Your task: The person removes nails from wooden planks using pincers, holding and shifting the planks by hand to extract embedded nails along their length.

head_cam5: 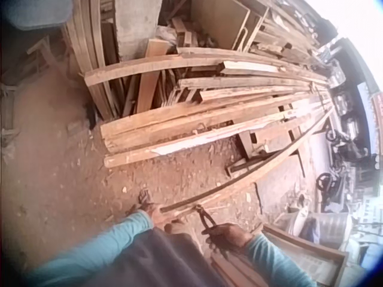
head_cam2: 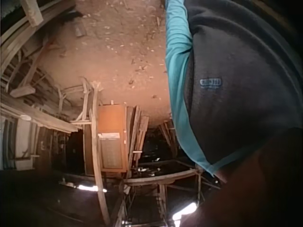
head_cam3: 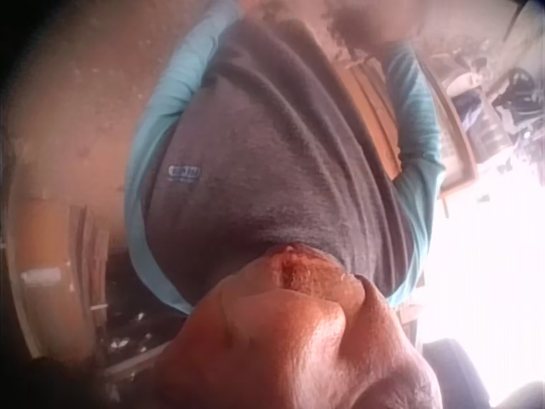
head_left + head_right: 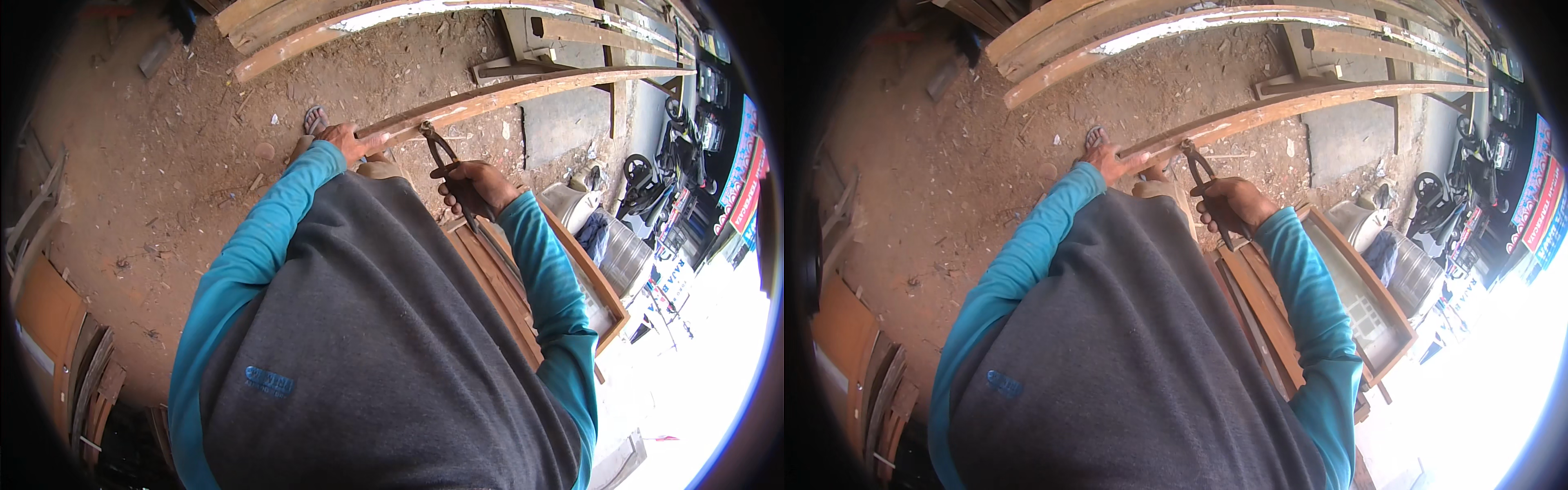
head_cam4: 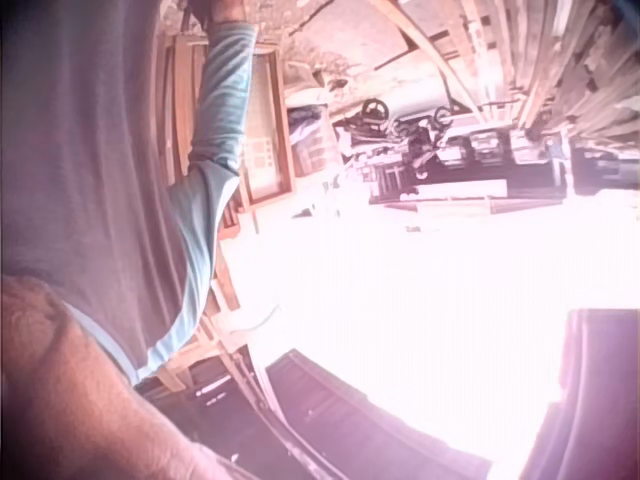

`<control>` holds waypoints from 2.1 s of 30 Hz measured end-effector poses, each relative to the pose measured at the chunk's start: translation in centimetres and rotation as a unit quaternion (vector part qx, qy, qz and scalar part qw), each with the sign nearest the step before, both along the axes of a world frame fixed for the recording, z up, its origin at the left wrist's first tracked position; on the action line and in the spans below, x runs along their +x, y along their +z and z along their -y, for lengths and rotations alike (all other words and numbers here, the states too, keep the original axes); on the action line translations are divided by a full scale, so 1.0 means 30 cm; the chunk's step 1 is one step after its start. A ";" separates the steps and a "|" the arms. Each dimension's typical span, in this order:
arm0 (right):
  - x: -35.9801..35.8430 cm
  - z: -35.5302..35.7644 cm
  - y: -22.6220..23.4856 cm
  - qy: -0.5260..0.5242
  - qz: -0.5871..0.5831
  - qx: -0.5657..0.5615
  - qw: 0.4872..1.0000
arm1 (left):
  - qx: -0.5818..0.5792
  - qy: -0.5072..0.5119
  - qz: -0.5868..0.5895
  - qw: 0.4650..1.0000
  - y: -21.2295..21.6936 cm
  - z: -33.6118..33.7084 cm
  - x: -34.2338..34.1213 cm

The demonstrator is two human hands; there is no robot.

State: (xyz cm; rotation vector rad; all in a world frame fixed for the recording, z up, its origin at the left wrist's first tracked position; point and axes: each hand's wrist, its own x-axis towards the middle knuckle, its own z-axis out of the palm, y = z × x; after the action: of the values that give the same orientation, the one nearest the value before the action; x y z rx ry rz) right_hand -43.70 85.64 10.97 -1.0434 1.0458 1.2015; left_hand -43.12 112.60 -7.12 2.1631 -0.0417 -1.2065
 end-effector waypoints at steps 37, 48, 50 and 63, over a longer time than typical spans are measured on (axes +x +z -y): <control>0.239 -0.036 0.069 0.495 0.028 -0.075 0.865 | -0.046 0.091 -0.081 0.992 0.038 0.024 -0.028; 0.224 -0.027 0.030 0.393 -0.025 -0.047 0.918 | -0.073 0.138 -0.056 0.986 0.005 0.032 -0.057; 0.211 -0.040 0.038 0.316 -0.043 -0.050 0.947 | -0.075 0.127 -0.067 0.987 -0.017 0.036 -0.056; -0.171 -0.396 -0.089 -0.006 0.087 -0.280 0.956 | -0.093 0.120 -0.106 0.983 0.031 0.037 -0.029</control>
State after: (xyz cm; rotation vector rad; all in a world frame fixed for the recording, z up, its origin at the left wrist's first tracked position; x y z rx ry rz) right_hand -48.84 97.53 8.32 -1.5459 1.2825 0.7937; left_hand -43.99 111.50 -6.18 1.8115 0.1860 -1.2309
